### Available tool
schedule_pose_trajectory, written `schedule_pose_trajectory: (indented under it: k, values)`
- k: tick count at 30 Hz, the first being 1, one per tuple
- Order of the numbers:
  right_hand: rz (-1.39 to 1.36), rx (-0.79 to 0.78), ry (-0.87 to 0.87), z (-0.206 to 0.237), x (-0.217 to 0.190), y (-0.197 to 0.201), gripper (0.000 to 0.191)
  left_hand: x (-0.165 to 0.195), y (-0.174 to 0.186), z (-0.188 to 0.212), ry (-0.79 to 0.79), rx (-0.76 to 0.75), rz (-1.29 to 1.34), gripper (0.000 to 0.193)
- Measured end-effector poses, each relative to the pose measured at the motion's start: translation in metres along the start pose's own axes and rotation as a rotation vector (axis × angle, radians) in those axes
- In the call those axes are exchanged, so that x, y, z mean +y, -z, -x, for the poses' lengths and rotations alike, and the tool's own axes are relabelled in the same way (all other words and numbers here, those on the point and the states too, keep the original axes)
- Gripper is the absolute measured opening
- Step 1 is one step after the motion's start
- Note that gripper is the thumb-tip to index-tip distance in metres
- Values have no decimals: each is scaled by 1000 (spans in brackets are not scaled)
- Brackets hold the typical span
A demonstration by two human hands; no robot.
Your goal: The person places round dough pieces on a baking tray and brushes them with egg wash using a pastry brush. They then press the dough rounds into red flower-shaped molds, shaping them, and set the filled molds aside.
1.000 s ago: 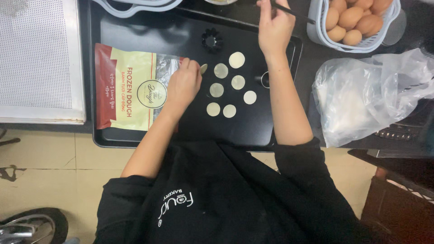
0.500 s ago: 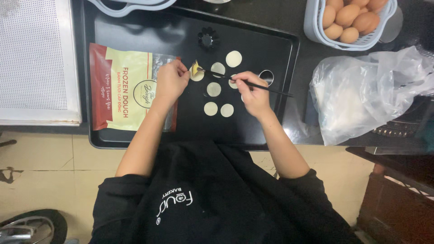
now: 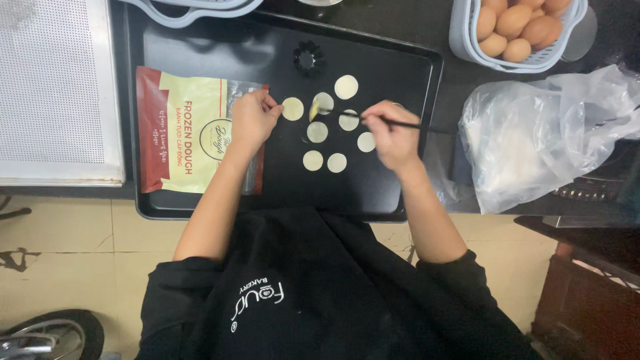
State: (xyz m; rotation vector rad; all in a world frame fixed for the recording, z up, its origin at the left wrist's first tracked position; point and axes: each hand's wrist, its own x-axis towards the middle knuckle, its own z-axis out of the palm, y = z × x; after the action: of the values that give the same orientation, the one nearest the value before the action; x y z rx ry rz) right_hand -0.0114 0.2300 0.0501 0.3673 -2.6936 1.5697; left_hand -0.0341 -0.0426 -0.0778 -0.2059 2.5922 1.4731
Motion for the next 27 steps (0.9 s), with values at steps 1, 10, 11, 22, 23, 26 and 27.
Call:
schedule_pose_trajectory:
  k: [1, 10, 11, 22, 23, 26, 27]
  values:
    - [-114, 121, 30, -6, 3, 7, 9, 2, 1, 3, -21, 8, 4, 13]
    - [202, 350, 65, -148, 70, -17, 21, 29, -26, 72, -285, -185, -222, 19]
    - [317, 339, 19, -154, 73, -21, 23, 29, -29, 78, -285, -184, -235, 19]
    - [-115, 366, 80, -75, 48, 41, 15, 17, -39, 89, -259, -225, -171, 10]
    - [-150, 384, 25, -59, 46, 47, 15, 17, -38, 90, -248, -228, -166, 10]
    - [-259, 358, -113, -3, 47, 56, 11, 20, -40, 90, -217, -237, -152, 7]
    - [-286, 326, -193, 16, 48, 54, 11, 21, -40, 89, -206, -237, -150, 7]
